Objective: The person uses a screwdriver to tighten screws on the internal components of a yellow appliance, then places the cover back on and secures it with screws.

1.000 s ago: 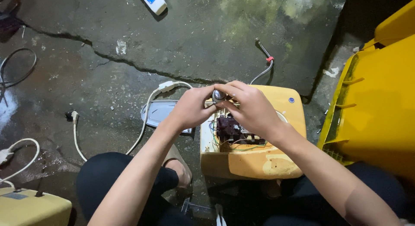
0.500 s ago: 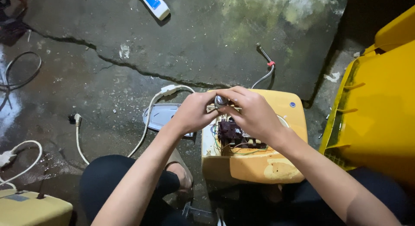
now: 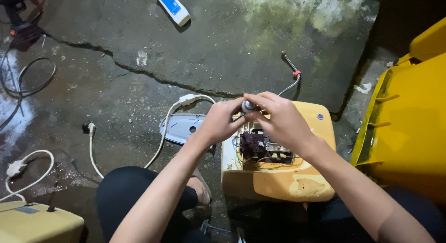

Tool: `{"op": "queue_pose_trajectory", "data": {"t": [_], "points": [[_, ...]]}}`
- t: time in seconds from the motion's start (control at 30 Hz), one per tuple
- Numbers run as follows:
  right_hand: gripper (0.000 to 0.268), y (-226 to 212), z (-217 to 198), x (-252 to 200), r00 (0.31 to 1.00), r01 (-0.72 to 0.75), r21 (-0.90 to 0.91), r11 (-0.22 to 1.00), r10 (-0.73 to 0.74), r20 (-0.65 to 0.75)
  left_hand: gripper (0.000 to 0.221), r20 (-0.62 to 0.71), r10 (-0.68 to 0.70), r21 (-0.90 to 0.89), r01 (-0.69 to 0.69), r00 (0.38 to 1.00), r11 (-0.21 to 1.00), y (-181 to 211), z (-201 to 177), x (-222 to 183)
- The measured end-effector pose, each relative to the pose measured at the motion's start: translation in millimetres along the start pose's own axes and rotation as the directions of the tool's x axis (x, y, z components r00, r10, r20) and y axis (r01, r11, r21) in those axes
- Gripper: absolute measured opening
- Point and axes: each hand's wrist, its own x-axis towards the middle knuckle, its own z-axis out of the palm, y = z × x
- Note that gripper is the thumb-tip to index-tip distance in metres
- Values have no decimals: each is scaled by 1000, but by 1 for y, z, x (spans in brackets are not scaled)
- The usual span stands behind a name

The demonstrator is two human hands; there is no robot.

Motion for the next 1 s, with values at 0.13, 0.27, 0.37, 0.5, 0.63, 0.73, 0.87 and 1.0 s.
{"op": "queue_pose_trajectory", "data": {"t": [0.13,0.27,0.37,0.5,0.63,0.73,0.87,1.0], "points": [[38,-3,-1,2,1000,10,-23,1000,-10,6,29,-68,3,0,-3,998,1000,-9,11,0],[39,-3,-1,2,999,32,-62,998,-32,6,35,-114,-15,6,16,993,1000,-12,18,-1],[41,0,0,2,998,53,-97,994,-51,20,37,-153,-5,5,6,988,1000,-9,21,-3],[41,9,3,3,995,104,-112,988,-104,12,38,-196,27,35,-21,980,999,-18,30,1],[42,13,5,2,993,116,-120,986,-118,-4,39,-219,15,39,-6,976,999,-16,29,-2],[45,14,5,2,992,121,-118,986,-122,-5,39,-223,23,21,-19,974,1000,-10,23,0],[42,4,2,5,993,83,-44,996,-79,90,38,-175,-88,68,101,981,993,-19,22,1],[38,-12,-3,9,973,155,-86,984,-137,184,45,-187,-163,49,175,969,983,-15,20,-5]]}}
